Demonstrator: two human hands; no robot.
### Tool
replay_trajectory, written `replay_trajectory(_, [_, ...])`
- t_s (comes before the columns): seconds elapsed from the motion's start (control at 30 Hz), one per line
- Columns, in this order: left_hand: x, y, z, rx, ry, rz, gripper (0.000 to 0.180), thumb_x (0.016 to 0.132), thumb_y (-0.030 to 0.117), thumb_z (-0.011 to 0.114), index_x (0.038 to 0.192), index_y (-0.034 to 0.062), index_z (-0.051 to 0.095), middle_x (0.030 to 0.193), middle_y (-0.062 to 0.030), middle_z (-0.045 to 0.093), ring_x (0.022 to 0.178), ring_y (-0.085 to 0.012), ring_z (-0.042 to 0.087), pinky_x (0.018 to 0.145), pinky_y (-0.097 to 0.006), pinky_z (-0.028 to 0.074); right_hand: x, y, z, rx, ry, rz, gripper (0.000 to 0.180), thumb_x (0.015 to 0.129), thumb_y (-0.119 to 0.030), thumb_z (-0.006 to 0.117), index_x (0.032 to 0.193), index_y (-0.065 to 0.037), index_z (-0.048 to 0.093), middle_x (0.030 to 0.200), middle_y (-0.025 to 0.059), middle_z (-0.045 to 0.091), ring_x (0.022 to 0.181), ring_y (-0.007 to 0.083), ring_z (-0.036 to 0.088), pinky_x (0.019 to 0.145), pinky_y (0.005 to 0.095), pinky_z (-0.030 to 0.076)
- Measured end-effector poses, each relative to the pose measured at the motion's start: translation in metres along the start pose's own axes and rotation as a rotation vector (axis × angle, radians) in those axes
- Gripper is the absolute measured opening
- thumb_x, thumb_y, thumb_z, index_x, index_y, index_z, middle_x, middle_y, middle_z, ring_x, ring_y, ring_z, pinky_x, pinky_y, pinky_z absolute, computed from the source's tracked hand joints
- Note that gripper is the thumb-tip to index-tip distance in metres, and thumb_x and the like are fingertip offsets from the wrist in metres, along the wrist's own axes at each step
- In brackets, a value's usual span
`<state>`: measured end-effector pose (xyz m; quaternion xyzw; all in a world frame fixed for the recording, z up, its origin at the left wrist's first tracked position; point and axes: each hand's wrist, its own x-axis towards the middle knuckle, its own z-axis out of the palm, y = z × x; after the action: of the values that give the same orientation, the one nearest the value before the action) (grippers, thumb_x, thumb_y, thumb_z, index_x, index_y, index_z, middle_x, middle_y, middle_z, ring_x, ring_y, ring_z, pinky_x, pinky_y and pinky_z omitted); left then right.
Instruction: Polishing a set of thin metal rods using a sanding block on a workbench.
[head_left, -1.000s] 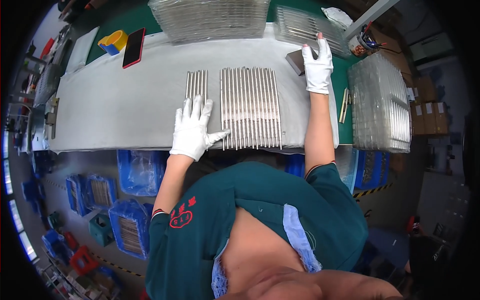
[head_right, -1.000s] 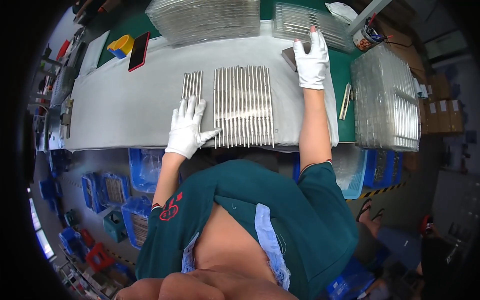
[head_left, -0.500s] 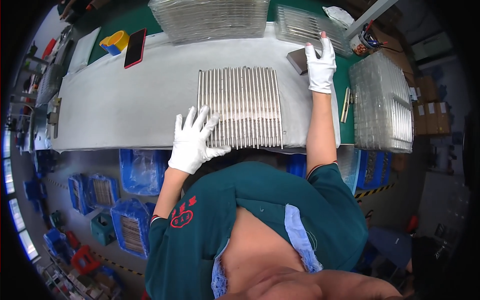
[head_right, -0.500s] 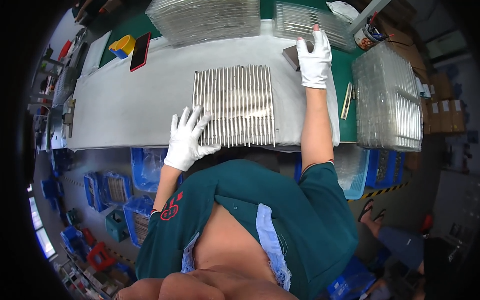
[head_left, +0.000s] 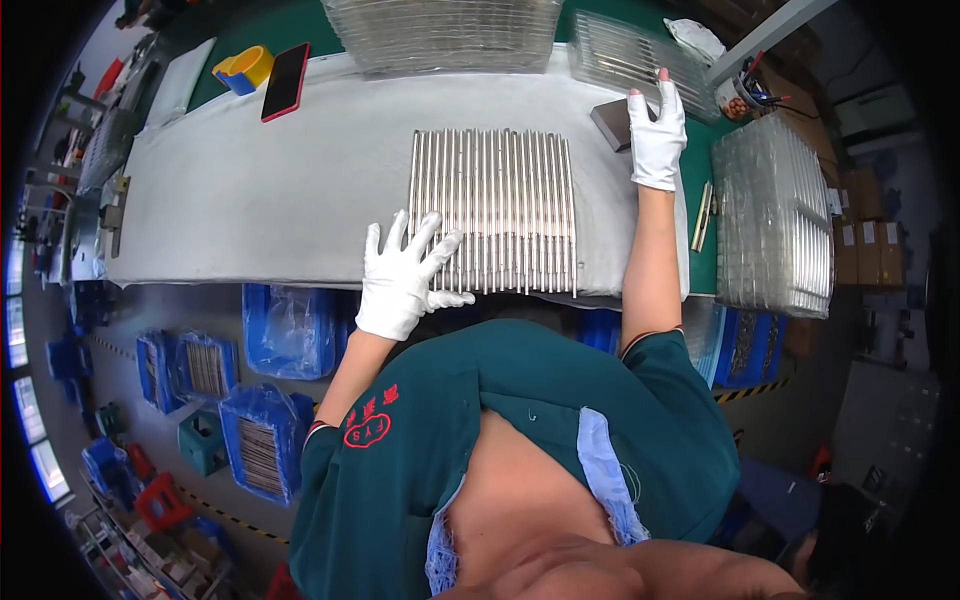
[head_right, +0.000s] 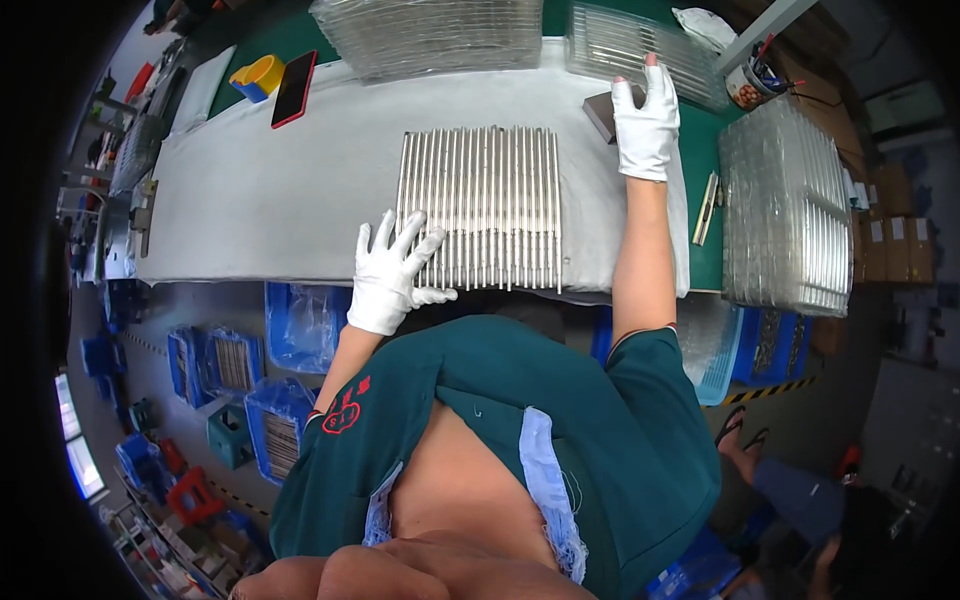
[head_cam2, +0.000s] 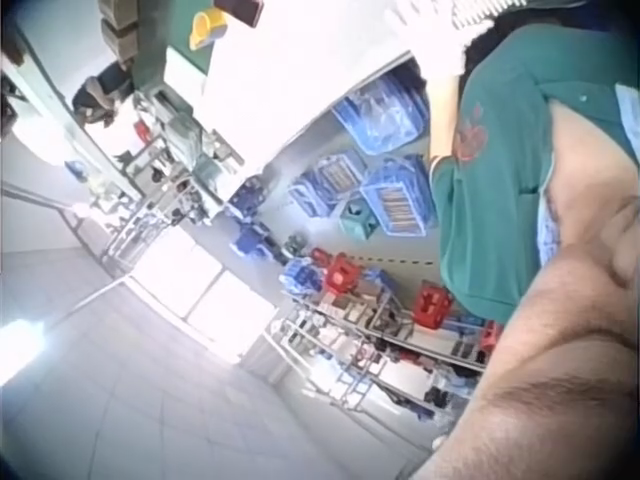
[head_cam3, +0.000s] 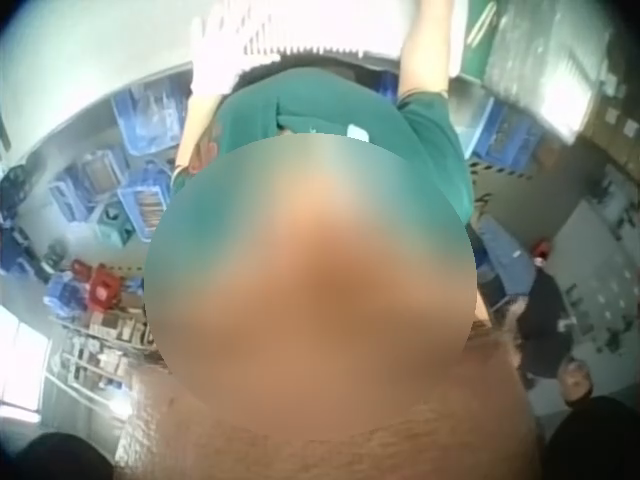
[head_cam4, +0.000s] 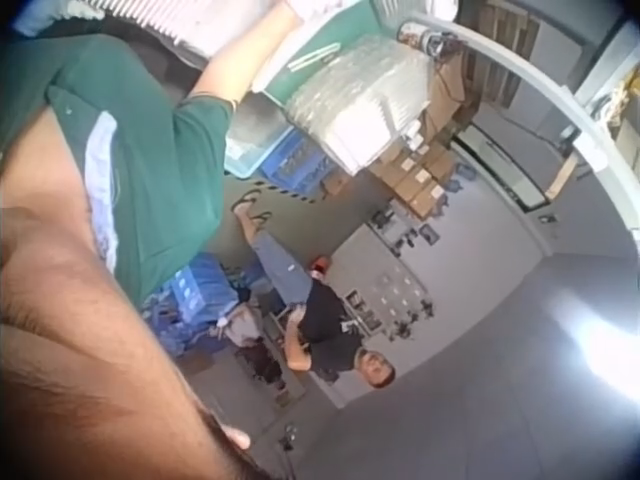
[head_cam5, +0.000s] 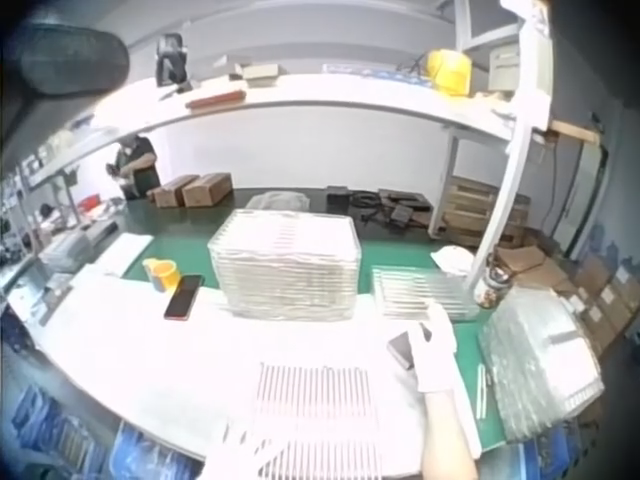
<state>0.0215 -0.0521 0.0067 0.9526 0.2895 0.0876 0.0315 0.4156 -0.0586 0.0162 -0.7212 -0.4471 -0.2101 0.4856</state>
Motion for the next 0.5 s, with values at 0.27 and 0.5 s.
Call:
replay_trajectory(0.27, [0.017,0.021,-0.013,-0.118,-0.089,0.112,0.093,0.066,0.069,0.069,0.142,0.0187,0.046,0.144,-0.0176,0.044,0.134,-0.0399,0.040,0.109,-0.061,0.028,-0.001,0.000,0.000,-0.003,0.008,-0.004,0.057,0.085,-0.026,0.074,0.135,-0.009,0.054,0.129,0.0201,0.059,0.120,0.0354,0.056,0.103,0.0399,0.045])
replay_trajectory(0.5, [0.023,0.022,-0.005,-0.131,-0.064,0.146,0.091,0.070,0.062,0.069,0.145,0.0178,0.043,0.145,-0.0160,0.044,0.134,-0.0370,0.041,0.111,-0.056,0.029,0.000,0.000,0.000,-0.021,0.024,-0.005,0.057,0.084,-0.026,0.075,0.135,-0.010,0.055,0.128,0.0202,0.059,0.119,0.0354,0.057,0.102,0.0399,0.045])
